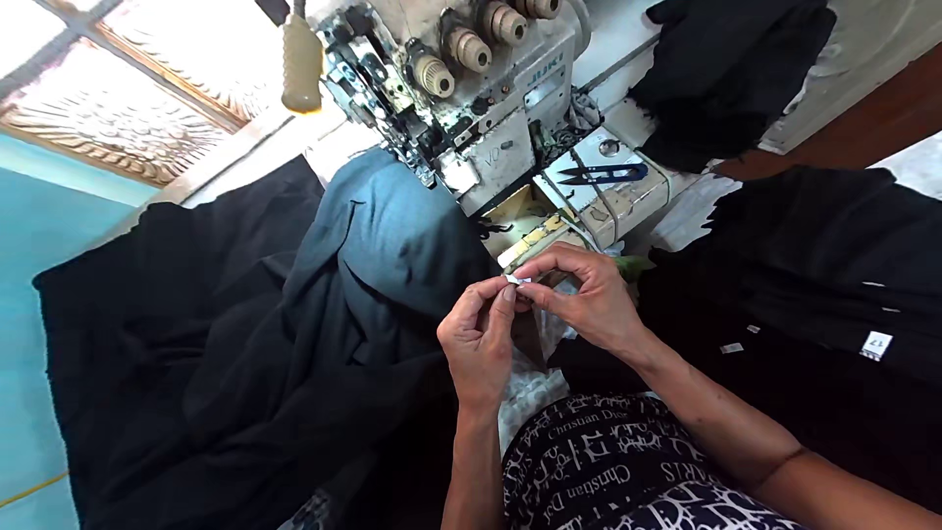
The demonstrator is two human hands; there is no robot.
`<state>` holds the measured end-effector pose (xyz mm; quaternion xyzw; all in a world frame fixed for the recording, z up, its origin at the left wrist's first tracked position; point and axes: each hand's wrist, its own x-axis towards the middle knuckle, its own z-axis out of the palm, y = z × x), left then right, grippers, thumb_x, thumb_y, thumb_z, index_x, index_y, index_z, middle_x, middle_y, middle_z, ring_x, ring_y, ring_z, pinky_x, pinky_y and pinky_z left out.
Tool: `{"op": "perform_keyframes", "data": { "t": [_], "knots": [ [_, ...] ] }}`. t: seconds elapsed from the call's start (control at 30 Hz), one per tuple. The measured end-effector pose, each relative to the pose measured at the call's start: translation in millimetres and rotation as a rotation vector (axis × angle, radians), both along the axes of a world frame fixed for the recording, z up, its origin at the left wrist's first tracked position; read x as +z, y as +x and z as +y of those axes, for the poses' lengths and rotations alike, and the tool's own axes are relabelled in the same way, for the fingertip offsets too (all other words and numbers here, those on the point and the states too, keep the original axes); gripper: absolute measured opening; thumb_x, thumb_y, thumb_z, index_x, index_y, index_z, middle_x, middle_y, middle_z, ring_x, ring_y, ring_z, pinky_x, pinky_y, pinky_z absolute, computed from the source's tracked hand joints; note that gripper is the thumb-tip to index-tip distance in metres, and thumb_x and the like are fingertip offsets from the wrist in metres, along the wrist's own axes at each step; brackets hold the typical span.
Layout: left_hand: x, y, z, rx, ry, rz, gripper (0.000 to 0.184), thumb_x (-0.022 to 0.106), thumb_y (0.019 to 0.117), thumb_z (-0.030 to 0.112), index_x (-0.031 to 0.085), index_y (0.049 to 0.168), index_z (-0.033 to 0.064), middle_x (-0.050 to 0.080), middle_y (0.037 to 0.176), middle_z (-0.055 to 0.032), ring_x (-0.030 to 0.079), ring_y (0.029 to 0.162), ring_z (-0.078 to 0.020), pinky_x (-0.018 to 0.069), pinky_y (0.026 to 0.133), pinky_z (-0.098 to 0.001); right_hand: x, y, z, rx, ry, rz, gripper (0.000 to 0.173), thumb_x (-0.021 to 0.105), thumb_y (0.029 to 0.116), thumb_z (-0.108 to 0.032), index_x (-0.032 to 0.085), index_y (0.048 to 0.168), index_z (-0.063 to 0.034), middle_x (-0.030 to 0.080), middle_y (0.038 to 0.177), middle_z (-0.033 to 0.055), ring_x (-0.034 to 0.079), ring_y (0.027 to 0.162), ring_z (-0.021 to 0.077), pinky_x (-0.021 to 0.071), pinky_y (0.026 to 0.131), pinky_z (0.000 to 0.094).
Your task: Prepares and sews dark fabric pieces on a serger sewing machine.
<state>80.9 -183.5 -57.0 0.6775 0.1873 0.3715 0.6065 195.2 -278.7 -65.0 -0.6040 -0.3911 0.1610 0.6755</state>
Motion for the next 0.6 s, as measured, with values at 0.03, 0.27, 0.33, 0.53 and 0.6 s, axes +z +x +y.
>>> {"op": "perform_keyframes", "data": {
  "t": [0.03,0.27,0.33,0.53,0.6],
  "knots": [
    [0.3,-0.1,-0.4,0.002,0.005,0.004,0.017,0.06,0.0965,-0.004,0.072,0.103,0.0045,0.074,0.089,0.0048,0.071,0.077,-0.0051,0.0623,0.074,-0.0241,0.1,0.2,-0.1,-0.006,-0.001,-0.011,0.011,0.075,0.0865,-0.005,0.075,0.098,-0.0022,0.07,0.094,0.0025,0.067,0.086,0.0038,0.0566,0.076,0.0174],
    [-0.1,-1.0,-1.1,0.005,0.003,0.001,0.015,0.062,0.0962,-0.002,0.073,0.103,0.0054,0.074,0.088,0.0043,0.072,0.077,-0.0064,0.0627,0.073,-0.0247,0.8,2.0,-2.6,0.016,0.002,0.009,0.009,0.074,0.0882,-0.004,0.076,0.096,-0.0023,0.071,0.093,0.0023,0.066,0.085,0.0031,0.0555,0.074,0.0164],
    [-0.3,-1.2,-0.6,0.003,0.009,-0.006,0.013,0.064,0.096,0.0,0.073,0.102,0.0065,0.074,0.087,0.005,0.072,0.076,-0.0061,0.0625,0.072,-0.0242,0.6,2.8,-3.6,0.027,0.005,0.014,0.008,0.074,0.0893,-0.004,0.077,0.097,-0.0023,0.072,0.093,0.0022,0.067,0.086,0.0035,0.0561,0.076,0.0174],
    [-0.9,-1.5,-0.7,0.004,0.016,0.004,0.013,0.064,0.0949,-0.002,0.073,0.1,0.0061,0.074,0.086,0.0042,0.072,0.075,-0.0067,0.0623,0.072,-0.0244,1.3,3.6,-5.3,0.042,-0.007,0.036,0.008,0.072,0.0918,-0.005,0.077,0.097,-0.0031,0.072,0.093,0.0011,0.067,0.087,0.0027,0.0561,0.077,0.0174],
    [-0.9,-1.3,-1.0,-0.001,0.014,0.003,0.013,0.064,0.0944,-0.002,0.073,0.1,0.0062,0.074,0.085,0.0042,0.072,0.075,-0.0068,0.0624,0.072,-0.0246,1.3,3.1,-5.7,0.032,-0.013,0.034,0.008,0.071,0.0913,-0.004,0.077,0.097,-0.0034,0.072,0.093,0.001,0.067,0.087,0.0025,0.0557,0.076,0.0173]
  ]
}}
